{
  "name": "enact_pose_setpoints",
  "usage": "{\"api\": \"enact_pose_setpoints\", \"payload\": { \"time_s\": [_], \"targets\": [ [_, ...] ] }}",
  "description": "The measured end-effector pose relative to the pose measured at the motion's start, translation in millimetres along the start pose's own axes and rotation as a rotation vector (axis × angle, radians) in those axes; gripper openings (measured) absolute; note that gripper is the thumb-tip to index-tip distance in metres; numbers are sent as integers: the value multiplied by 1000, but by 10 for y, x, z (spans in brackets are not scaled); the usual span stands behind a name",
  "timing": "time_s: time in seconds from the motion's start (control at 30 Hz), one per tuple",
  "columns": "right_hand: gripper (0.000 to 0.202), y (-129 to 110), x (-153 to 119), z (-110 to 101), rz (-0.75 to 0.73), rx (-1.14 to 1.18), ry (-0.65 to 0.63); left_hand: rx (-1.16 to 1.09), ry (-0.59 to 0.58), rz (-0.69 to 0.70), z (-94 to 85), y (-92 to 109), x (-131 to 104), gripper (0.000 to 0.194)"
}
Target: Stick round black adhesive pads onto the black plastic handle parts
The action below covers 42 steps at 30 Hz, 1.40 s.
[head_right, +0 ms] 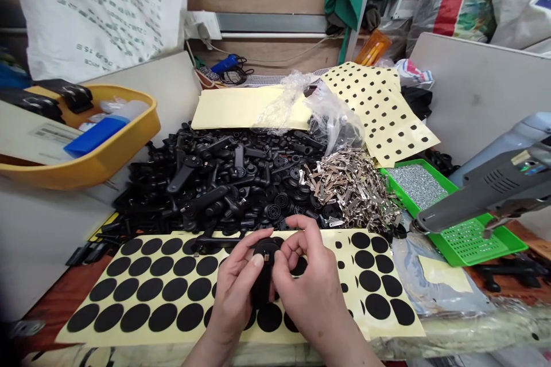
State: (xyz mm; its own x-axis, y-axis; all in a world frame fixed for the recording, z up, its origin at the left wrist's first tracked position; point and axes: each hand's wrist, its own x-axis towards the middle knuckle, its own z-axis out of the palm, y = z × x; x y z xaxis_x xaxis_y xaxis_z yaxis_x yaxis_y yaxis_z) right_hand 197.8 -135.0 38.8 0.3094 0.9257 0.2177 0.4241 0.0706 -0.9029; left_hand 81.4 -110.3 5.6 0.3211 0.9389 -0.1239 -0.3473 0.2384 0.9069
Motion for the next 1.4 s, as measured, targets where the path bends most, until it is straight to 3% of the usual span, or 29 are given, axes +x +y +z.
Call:
{"api": "enact_pose_setpoints", "payload": {
  "time_s": [0.43,0.63,1.23,1.4],
  "targets": [
    [29,91,62,-89,159,-56,-84,-10,-37,-5,-62,-7,5,44],
    [17,44,111,-119,231,302,-274,-66,-102,-29,-54,-7,23,50],
    [10,0,153,-61,192,225,-234,-101,-124,-17,-43,-22,84,50],
    [23,112,119,-231,232,276,-334,-184,-164,-56,46,-41,42,64]
  ]
}}
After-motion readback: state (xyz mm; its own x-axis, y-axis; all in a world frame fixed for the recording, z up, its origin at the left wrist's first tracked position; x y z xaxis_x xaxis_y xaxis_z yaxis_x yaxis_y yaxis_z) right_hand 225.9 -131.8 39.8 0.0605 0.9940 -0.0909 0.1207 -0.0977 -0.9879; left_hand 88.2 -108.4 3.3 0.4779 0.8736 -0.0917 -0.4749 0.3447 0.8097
